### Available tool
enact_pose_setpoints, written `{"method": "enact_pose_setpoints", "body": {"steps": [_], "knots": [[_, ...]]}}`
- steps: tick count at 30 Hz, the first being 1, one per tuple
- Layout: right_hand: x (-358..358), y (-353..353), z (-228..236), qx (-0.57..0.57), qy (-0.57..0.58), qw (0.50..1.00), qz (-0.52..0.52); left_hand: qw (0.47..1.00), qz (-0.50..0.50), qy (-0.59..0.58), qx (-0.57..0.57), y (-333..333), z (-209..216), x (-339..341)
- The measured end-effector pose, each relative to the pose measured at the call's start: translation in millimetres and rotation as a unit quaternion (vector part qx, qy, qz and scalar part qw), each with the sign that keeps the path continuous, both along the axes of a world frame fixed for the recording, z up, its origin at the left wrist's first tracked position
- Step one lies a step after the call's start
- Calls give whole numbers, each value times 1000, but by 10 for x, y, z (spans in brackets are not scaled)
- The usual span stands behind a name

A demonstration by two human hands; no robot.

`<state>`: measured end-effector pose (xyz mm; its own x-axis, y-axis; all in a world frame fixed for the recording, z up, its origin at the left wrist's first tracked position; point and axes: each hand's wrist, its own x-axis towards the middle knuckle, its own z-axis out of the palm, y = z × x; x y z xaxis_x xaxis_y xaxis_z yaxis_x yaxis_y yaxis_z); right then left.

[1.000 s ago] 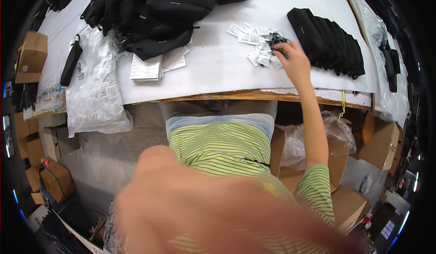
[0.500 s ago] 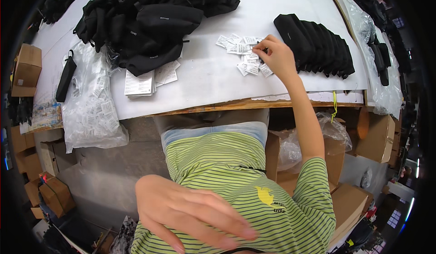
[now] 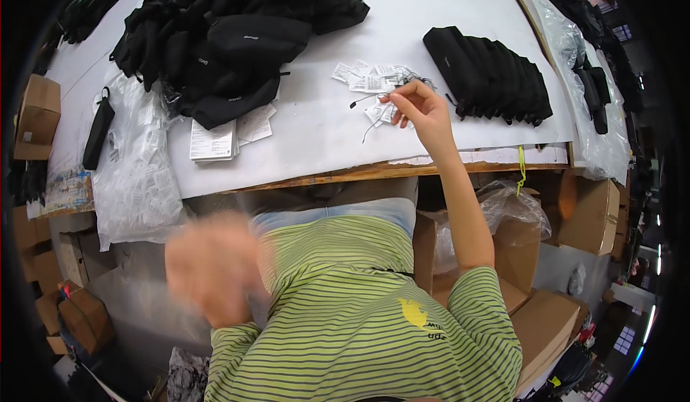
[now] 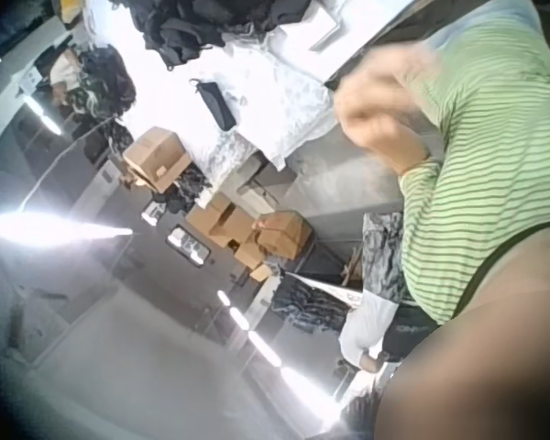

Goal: The person is assembling or inspecting small black zip cases, possibly for sunglasses, by attaching tags and checking the interior.

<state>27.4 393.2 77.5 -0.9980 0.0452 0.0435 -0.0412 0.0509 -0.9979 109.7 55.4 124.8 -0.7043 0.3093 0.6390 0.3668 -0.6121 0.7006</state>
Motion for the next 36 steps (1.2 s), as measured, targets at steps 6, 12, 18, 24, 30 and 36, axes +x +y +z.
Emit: {"method": "enact_pose_setpoints", "body": {"steps": [6, 12, 18, 24, 30, 36], "knots": [[200, 179, -502, 475, -15, 872, -116, 628, 498, -3, -598, -717, -958, -1075], [216, -73, -473, 484, 46, 873, 38, 527, 508, -61, -679, -808, -1387, -1138], [4, -156, -671, 549, 53, 824, 128, 554, 514, -16, -654, -701, -1202, -1164], [-105, -113, -319, 393, 62, 914, 83, 573, 456, -133, -668, -918, -1020, -1152], [-194, 35, 389, 110, 154, 975, -115, 651, 502, -236, -518, -1081, -857, -850], [-91, 38, 456, -94, 65, 993, -12, 784, 419, -217, -404, 62, -310, -472]]}}
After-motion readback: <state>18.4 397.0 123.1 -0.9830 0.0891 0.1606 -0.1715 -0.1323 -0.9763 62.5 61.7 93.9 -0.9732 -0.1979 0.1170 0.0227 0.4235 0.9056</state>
